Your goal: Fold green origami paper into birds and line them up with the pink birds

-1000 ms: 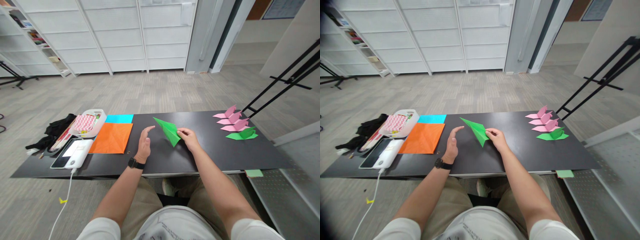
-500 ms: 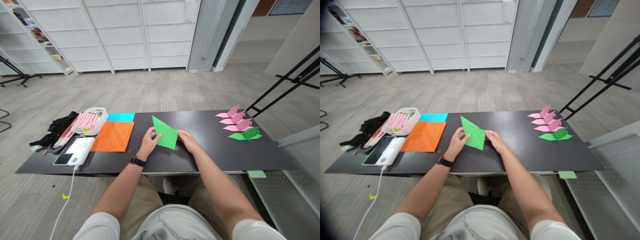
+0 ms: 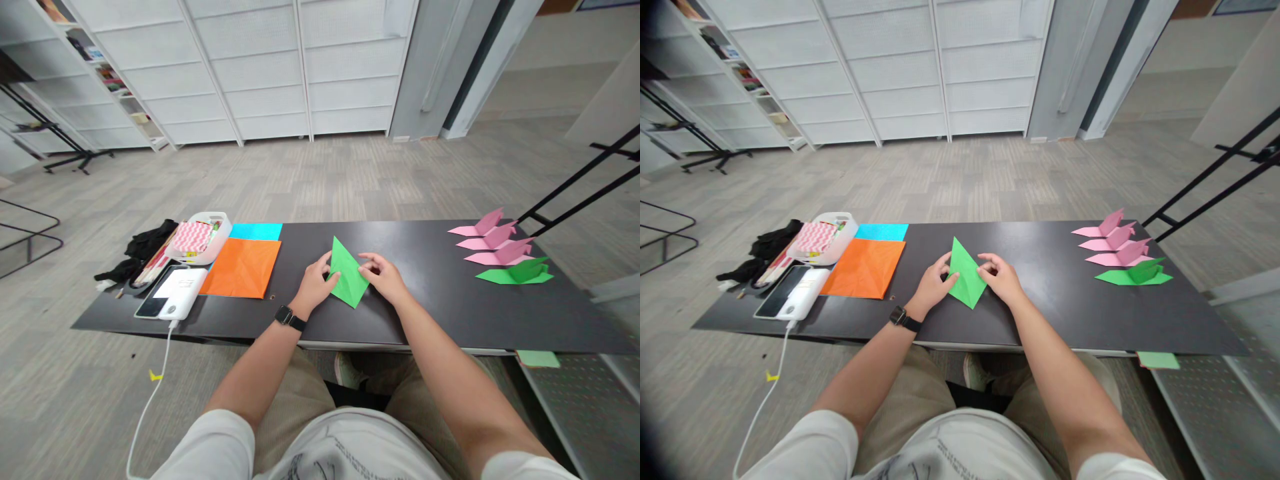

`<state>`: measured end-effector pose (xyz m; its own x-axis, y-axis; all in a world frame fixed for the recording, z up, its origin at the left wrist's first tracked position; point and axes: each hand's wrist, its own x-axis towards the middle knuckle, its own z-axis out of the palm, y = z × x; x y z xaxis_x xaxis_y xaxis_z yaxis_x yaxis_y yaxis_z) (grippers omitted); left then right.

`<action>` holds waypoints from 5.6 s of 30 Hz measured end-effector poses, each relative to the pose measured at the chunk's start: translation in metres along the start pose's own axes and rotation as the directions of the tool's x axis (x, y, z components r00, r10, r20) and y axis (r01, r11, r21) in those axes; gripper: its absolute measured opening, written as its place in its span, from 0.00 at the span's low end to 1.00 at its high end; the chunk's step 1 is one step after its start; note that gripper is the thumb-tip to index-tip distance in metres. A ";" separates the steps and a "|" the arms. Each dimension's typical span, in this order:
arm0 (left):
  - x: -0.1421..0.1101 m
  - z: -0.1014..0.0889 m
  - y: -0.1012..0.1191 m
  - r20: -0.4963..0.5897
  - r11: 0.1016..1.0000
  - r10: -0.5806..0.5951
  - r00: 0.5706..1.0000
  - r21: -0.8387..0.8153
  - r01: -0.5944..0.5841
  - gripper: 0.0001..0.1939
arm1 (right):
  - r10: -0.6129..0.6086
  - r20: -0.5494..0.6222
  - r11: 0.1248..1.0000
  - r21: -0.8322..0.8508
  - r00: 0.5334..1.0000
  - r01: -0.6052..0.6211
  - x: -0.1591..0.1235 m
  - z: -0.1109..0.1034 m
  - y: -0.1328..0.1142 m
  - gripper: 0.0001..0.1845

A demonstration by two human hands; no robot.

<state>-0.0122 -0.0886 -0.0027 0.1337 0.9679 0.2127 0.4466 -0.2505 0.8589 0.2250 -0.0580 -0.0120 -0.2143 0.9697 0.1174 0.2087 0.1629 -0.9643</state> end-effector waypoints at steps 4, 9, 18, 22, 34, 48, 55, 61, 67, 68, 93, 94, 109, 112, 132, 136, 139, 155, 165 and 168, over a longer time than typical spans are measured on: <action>0.000 0.000 0.000 -0.094 0.964 0.039 0.995 0.266 -0.013 0.38 | -0.096 -0.058 0.952 -0.295 0.994 0.075 -0.002 0.001 0.002 0.22; -0.006 0.000 0.017 -0.038 0.879 0.181 0.983 0.455 -0.144 0.24 | -0.149 -0.089 0.844 -0.530 0.985 0.080 -0.001 0.002 0.003 0.20; -0.008 0.006 0.014 0.177 0.809 0.219 0.959 0.516 -0.280 0.16 | -0.169 -0.089 0.813 -0.576 0.982 0.087 -0.002 -0.007 0.001 0.18; -0.006 0.004 0.009 0.146 0.794 0.214 0.966 0.551 -0.259 0.17 | -0.219 0.012 0.849 -0.491 0.976 0.196 -0.001 -0.017 0.006 0.22; -0.004 0.004 0.005 0.163 0.819 0.196 0.967 0.515 -0.253 0.19 | -0.317 0.190 0.692 -0.623 0.929 0.364 -0.002 -0.026 0.017 0.28; -0.005 0.002 0.008 0.169 0.828 0.172 0.971 0.509 -0.235 0.15 | -0.343 0.226 0.706 -0.579 0.912 0.409 0.000 -0.022 0.019 0.20; -0.008 0.001 0.011 0.230 0.810 0.244 0.942 0.486 -0.329 0.15 | -0.361 0.208 0.681 -0.607 0.909 0.410 -0.002 -0.023 0.019 0.15; -0.007 0.000 0.007 0.286 0.819 0.304 0.909 0.409 -0.403 0.14 | -0.344 0.194 0.680 -0.624 0.919 0.386 -0.003 -0.024 0.014 0.13; -0.008 -0.002 0.010 0.337 0.832 0.330 0.882 0.337 -0.441 0.13 | -0.304 0.092 0.691 -0.663 0.948 0.287 -0.001 -0.024 0.018 0.11; -0.008 -0.002 0.011 0.341 0.831 0.329 0.881 0.339 -0.442 0.14 | -0.299 0.084 0.693 -0.666 0.951 0.277 -0.001 -0.023 0.019 0.11; -0.006 0.008 0.021 0.242 0.841 0.204 0.949 0.453 -0.296 0.11 | -0.270 0.043 0.664 -0.715 0.962 0.218 0.003 -0.003 0.009 0.05; -0.006 0.008 0.022 0.243 0.838 0.207 0.948 0.457 -0.300 0.11 | -0.269 0.040 0.663 -0.717 0.962 0.216 0.003 -0.003 0.009 0.05; -0.007 0.012 0.016 0.311 0.809 0.231 0.922 0.465 -0.359 0.13 | -0.262 -0.111 0.638 -0.766 0.959 0.085 0.002 -0.002 0.015 0.08; -0.007 0.012 0.017 0.306 0.811 0.229 0.924 0.465 -0.355 0.12 | -0.263 -0.223 0.631 -0.776 0.938 -0.008 0.004 -0.006 0.019 0.10; -0.008 0.013 0.022 0.231 0.802 0.187 0.955 0.526 -0.285 0.13 | -0.297 0.001 0.573 -0.799 0.955 0.179 -0.001 -0.002 0.010 0.07; -0.008 0.013 0.020 0.233 0.802 0.192 0.953 0.522 -0.289 0.13 | -0.260 0.046 0.553 -0.812 0.964 0.188 -0.011 -0.001 0.006 0.12; -0.008 0.013 0.017 0.229 0.802 0.200 0.953 0.520 -0.293 0.13 | -0.247 0.070 0.543 -0.816 0.967 0.198 -0.019 0.001 0.002 0.16; -0.008 0.013 0.016 0.222 0.806 0.200 0.954 0.516 -0.289 0.13 | -0.242 0.170 0.513 -0.813 0.955 0.275 -0.033 -0.002 -0.012 0.12; -0.009 0.013 0.015 0.220 0.811 0.197 0.955 0.511 -0.285 0.14 | -0.244 0.237 0.521 -0.786 0.940 0.333 -0.039 -0.004 -0.013 0.26; -0.009 0.013 0.016 0.219 0.814 0.199 0.955 0.506 -0.285 0.13 | -0.290 0.150 0.567 -0.769 0.945 0.296 -0.036 -0.002 -0.014 0.19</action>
<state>0.0048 -0.1012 0.0030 0.4099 0.8707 0.2719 0.7729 -0.4898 0.4034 0.2313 -0.0944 -0.0020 -0.4066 0.8417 0.3551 0.7883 0.5198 -0.3294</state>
